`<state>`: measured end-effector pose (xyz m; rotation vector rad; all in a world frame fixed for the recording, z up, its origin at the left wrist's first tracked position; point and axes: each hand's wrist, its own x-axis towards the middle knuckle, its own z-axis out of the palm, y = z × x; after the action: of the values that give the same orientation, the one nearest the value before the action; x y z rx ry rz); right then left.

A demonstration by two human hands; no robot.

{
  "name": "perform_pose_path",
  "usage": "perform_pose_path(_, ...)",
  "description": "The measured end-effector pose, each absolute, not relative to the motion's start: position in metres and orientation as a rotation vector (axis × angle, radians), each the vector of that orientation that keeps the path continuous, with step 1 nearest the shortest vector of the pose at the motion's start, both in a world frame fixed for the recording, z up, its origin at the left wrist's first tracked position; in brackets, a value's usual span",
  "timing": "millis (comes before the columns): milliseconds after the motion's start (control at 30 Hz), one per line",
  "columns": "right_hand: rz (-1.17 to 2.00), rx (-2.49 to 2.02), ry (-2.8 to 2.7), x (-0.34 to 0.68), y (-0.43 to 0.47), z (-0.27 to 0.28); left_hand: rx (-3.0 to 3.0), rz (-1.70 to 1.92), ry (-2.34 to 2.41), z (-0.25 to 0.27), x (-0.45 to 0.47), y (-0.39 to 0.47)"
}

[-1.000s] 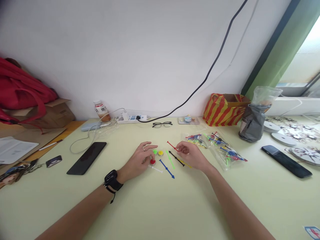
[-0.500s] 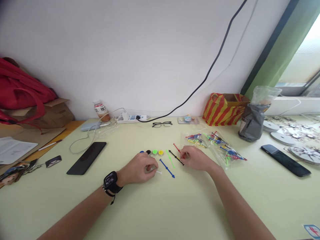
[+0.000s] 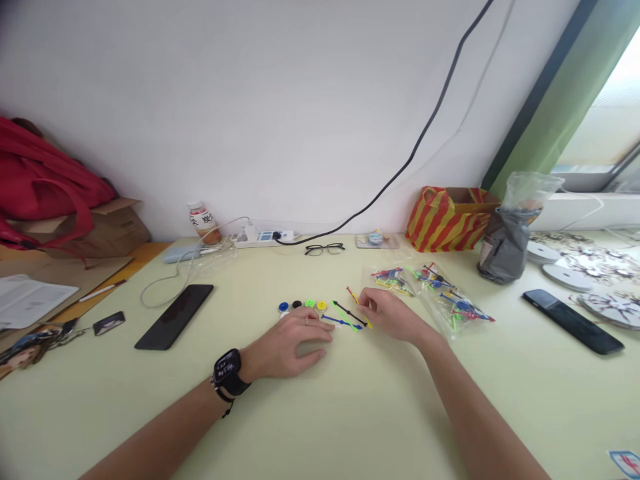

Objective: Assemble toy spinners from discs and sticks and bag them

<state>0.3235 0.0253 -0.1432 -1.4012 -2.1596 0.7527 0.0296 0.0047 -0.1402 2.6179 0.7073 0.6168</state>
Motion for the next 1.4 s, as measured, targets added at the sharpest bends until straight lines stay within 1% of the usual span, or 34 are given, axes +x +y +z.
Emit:
perform_pose_path(167,0.790,-1.270,-2.061,0.310,0.020,-0.142,2.671,0.727,0.911,-0.143,0.027,0.010)
perform_pose_path(267,0.799,-1.212,-2.153,0.291,0.012,-0.144,2.690,0.711,0.981,-0.146,0.023,0.015)
perform_pose_path(333,0.748,-1.195,-2.252,0.277,0.006,-0.148,2.687,0.682,0.992,-0.149,0.021,0.019)
perform_pose_path(433,0.634,-1.261,-2.344,0.263,0.000,-0.153,2.644,0.711,1.012,-0.157,0.017,0.026)
perform_pose_path(667,0.548,-1.484,-2.379,0.278,0.004,-0.142,2.503,0.897,1.061,-0.166,0.011,0.038)
perform_pose_path(800,0.427,-1.622,-2.303,0.288,0.011,-0.142,2.461,0.896,1.076,-0.164,0.012,0.037)
perform_pose_path(900,0.394,-1.654,-2.233,0.289,0.016,-0.151,2.482,0.865,1.029,-0.161,0.013,0.034)
perform_pose_path(1033,0.394,-1.575,-2.176,0.288,0.018,-0.160,2.538,0.851,0.957,-0.155,0.016,0.028)
perform_pose_path(1233,0.521,-1.253,-2.148,0.284,0.012,-0.154,2.536,0.820,0.851,-0.150,0.020,0.021)
perform_pose_path(1400,0.589,-1.238,-2.096,0.278,0.007,-0.156,2.373,0.774,0.894,-0.157,0.024,0.018)
